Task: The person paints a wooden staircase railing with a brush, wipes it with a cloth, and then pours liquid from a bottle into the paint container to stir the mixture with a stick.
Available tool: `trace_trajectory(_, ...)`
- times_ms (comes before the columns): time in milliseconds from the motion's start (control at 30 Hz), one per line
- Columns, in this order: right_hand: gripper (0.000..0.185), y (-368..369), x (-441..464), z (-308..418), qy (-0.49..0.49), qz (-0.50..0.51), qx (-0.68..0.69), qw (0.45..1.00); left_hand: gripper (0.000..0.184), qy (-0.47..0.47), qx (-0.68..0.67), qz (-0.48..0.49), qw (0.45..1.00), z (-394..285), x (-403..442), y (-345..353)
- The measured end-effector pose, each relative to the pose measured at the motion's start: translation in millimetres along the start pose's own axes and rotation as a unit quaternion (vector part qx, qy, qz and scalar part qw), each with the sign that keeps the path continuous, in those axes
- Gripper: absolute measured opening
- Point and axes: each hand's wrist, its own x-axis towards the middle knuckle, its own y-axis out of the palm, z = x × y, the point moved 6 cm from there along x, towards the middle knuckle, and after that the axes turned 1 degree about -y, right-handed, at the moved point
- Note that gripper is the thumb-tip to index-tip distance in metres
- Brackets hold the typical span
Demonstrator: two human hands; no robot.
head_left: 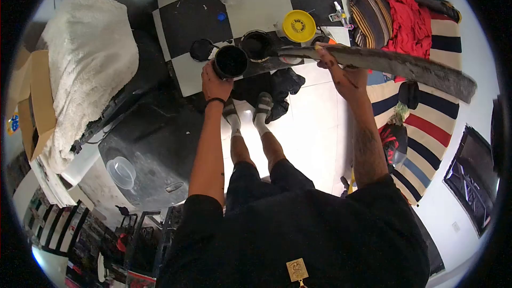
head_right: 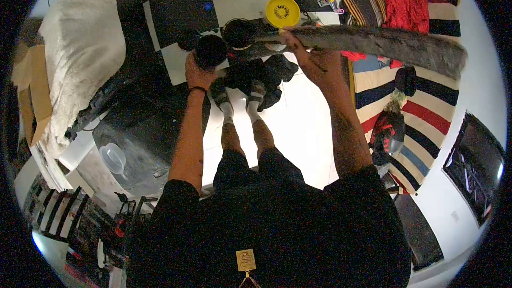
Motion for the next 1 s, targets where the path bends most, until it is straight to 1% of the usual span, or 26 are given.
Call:
trace_trajectory(67, 0.018, -2, 1, 2, -0.002, -0.014, -0.033, 0.999, 0.070, 0.013, 0.034, 0.015, 0.999, -3, 7, 1)
trace_trajectory(167, 0.017, -2, 2, -2, 0.020, -0.006, 0.008, 1.000, 0.071, -0.027, -0.006, 0.009, 1.000, -8, 4, -5)
trace_trajectory(267, 0.018, -8, 0, 1, 0.020, -0.018, -0.033, 0.999, 0.073, -0.009, -0.005, -0.003, 1.000, -10, 7, -5)
trace_trajectory(367, 0.018, -3, -2, -2, -0.012, -0.009, 0.051, 0.999, 0.074, 0.025, 0.017, -0.016, 0.999, -7, 4, 0)
trace_trajectory(467, 0.019, -9, -5, 2, 0.020, -0.056, 0.035, 0.998, 0.076, 0.039, 0.024, -0.016, 0.999, -5, 5, 3)
trace_trajectory(567, 0.018, -6, -5, -1, 0.000, -0.015, 0.005, 1.000, 0.078, 0.022, 0.023, 0.005, 0.999, -5, 6, 5)
trace_trajectory(667, 0.017, -7, -8, 4, 0.007, -0.038, 0.040, 0.998, 0.078, -0.035, 0.009, 0.033, 0.999, -3, 5, 6)
trace_trajectory(767, 0.017, -5, -9, 2, -0.057, -0.007, -0.006, 0.998, 0.077, -0.031, 0.002, 0.025, 0.999, -4, 5, 9)
trace_trajectory(867, 0.013, -6, -11, 3, -0.007, -0.054, 0.042, 0.998, 0.076, -0.040, 0.011, 0.032, 0.999, -4, 2, 8)
trace_trajectory(967, 0.013, -5, -13, 5, -0.015, -0.056, 0.057, 0.997, 0.075, -0.056, 0.010, 0.044, 0.997, -6, 1, 5)
trace_trajectory(1000, 0.015, -5, -12, 5, -0.023, -0.042, 0.052, 0.997, 0.075, -0.045, 0.011, 0.033, 0.998, -7, 2, 4)
